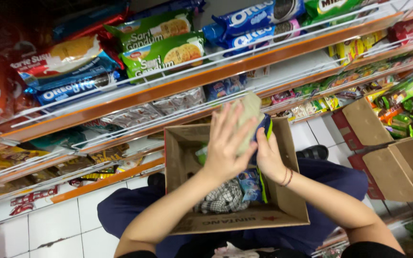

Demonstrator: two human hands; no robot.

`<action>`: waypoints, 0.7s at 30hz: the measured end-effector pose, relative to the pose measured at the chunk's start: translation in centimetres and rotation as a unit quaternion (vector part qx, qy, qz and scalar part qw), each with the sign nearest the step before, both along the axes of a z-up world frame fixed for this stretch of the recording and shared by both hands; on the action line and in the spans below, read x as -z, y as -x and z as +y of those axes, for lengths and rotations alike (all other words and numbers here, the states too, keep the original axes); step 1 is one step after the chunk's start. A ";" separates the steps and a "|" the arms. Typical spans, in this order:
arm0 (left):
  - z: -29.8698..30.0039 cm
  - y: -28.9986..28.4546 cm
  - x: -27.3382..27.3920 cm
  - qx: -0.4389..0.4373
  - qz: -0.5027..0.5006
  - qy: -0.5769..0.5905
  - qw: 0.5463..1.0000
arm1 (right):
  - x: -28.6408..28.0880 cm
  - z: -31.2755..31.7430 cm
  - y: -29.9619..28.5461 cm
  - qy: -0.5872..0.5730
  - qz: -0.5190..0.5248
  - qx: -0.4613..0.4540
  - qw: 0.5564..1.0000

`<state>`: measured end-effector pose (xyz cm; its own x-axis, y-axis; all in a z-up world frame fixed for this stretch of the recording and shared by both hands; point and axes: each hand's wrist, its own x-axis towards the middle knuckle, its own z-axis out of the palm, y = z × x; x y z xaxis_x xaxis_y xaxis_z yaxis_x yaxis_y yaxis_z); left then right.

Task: The person organizes several snacks and cleaning supplies in a box before wiping the shelves with a cloth and placing items like chocolate bars and drink sachets onto the racks.

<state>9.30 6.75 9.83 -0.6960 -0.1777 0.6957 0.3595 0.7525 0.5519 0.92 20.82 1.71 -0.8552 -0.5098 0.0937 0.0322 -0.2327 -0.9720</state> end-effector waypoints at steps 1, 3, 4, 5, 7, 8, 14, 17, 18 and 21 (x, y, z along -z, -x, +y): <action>-0.2 -0.2 0.2 -0.001 0.022 0.042 0.999 | -0.1 -0.2 -0.1 -0.008 0.022 -0.012 1.000; -0.8 -0.8 0.8 -0.004 0.059 0.126 0.990 | -0.1 -0.5 -0.9 -0.037 0.012 -0.003 0.999; -1.4 -0.8 1.0 -0.015 0.057 0.134 0.989 | -0.2 -0.7 -1.5 -0.057 -0.017 0.018 0.998; -2.2 -0.7 1.1 -0.026 0.054 0.143 0.988 | -0.4 -0.9 -1.9 -0.077 -0.045 0.038 0.995; -3.5 -0.3 1.0 -0.074 0.035 0.104 0.991 | -0.8 -0.9 -2.5 -0.016 0.007 -0.011 1.000; -3.9 -0.3 0.8 -0.107 0.019 0.054 0.993 | -1.0 -0.7 -2.9 0.013 0.033 -0.034 0.999; -2.6 -1.8 -0.7 -0.017 0.063 0.075 0.995 | -1.1 -1.0 -2.4 -0.078 0.030 0.003 0.997; -2.2 -1.7 -0.7 0.012 0.061 0.102 0.993 | -1.1 -0.6 -2.7 -0.006 0.089 -0.046 0.995; -2.3 -1.2 -0.7 -0.003 0.064 0.093 0.994 | -1.3 -0.4 -2.7 -0.021 0.107 -0.050 0.993; -2.5 -0.2 -0.2 -0.076 -0.009 -0.114 0.991 | -1.8 -0.1 -3.1 -0.054 0.101 -0.050 0.992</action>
